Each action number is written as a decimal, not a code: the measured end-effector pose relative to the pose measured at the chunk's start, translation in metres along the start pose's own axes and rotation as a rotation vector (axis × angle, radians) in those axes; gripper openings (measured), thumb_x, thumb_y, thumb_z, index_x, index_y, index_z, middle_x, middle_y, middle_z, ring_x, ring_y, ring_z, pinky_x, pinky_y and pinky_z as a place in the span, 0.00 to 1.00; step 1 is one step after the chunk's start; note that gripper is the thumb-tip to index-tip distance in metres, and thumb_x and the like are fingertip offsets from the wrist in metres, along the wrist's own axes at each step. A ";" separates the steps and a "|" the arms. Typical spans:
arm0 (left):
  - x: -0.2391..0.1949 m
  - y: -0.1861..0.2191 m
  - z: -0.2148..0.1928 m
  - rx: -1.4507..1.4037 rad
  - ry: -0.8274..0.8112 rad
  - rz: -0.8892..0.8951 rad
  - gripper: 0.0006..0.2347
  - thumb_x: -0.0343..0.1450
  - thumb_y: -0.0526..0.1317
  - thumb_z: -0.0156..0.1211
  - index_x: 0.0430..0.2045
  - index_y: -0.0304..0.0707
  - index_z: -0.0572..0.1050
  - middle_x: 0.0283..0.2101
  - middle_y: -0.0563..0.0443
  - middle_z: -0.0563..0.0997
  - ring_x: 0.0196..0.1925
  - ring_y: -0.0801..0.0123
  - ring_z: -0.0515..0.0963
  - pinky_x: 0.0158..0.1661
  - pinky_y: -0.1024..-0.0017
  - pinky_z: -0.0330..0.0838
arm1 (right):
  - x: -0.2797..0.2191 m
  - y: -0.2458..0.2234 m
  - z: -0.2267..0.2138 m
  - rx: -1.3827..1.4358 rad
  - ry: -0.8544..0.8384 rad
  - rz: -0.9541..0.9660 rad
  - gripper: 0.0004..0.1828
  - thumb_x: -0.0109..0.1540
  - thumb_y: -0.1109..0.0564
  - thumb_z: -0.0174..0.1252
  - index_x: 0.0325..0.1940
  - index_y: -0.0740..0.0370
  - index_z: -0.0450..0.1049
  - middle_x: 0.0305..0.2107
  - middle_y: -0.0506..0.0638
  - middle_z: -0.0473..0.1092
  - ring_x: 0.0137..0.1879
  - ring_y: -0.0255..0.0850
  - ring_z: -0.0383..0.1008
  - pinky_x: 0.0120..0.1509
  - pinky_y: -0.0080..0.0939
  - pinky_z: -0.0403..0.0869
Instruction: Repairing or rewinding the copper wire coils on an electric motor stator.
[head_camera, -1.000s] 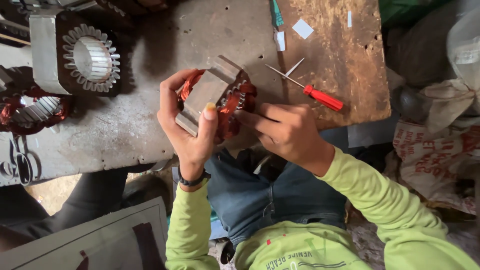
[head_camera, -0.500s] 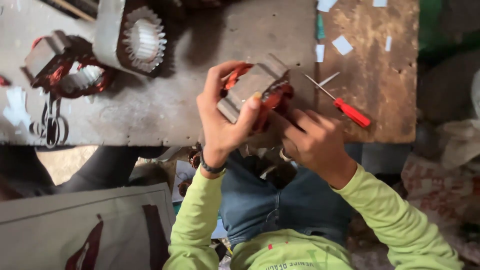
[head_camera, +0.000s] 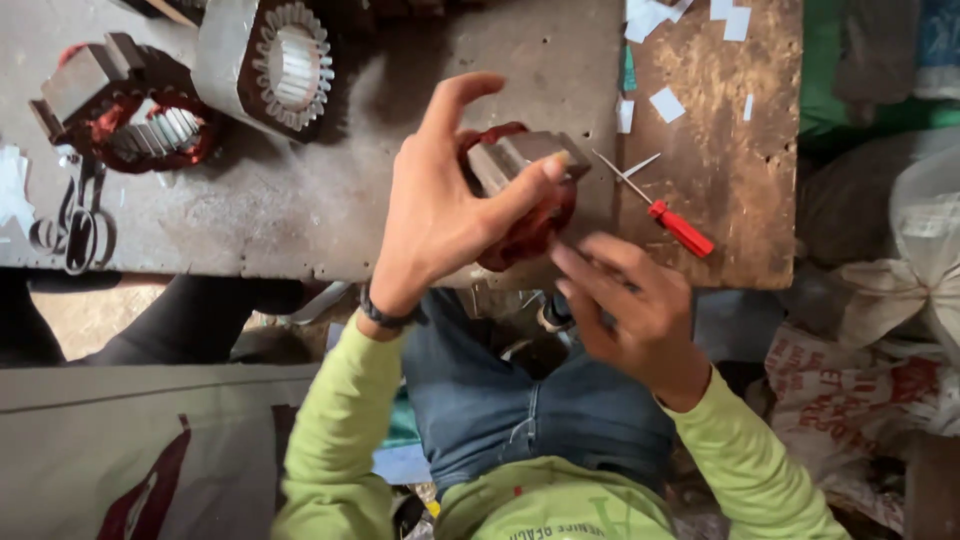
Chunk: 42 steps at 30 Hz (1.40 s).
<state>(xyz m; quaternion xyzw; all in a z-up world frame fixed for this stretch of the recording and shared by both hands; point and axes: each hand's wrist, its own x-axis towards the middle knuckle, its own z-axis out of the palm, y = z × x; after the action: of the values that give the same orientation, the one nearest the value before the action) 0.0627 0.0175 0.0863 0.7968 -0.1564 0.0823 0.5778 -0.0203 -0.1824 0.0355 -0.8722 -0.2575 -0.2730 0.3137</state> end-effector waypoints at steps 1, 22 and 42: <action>0.002 0.003 -0.001 0.028 -0.058 -0.001 0.27 0.68 0.46 0.72 0.57 0.31 0.68 0.47 0.41 0.83 0.50 0.65 0.85 0.48 0.67 0.81 | 0.004 -0.003 0.001 0.049 -0.019 0.002 0.13 0.65 0.61 0.63 0.54 0.60 0.79 0.43 0.53 0.73 0.40 0.46 0.78 0.42 0.44 0.76; 0.025 -0.013 -0.011 -0.003 -0.248 -0.114 0.18 0.70 0.45 0.70 0.46 0.31 0.75 0.29 0.48 0.85 0.29 0.78 0.83 0.32 0.76 0.77 | 0.029 0.002 0.024 0.186 -0.139 0.025 0.14 0.57 0.63 0.67 0.47 0.66 0.78 0.40 0.57 0.74 0.45 0.55 0.76 0.49 0.50 0.76; 0.000 -0.006 -0.009 -0.054 -0.104 -0.047 0.19 0.68 0.47 0.72 0.45 0.32 0.76 0.34 0.51 0.86 0.32 0.80 0.86 0.35 0.78 0.80 | 0.026 0.006 0.016 0.350 -0.236 0.270 0.10 0.56 0.64 0.68 0.41 0.63 0.83 0.37 0.57 0.78 0.40 0.47 0.82 0.42 0.42 0.77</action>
<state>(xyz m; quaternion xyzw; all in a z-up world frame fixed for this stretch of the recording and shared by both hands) 0.0652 0.0275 0.0837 0.7874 -0.1696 0.0232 0.5921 0.0073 -0.1682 0.0394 -0.8568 -0.2169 -0.0763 0.4615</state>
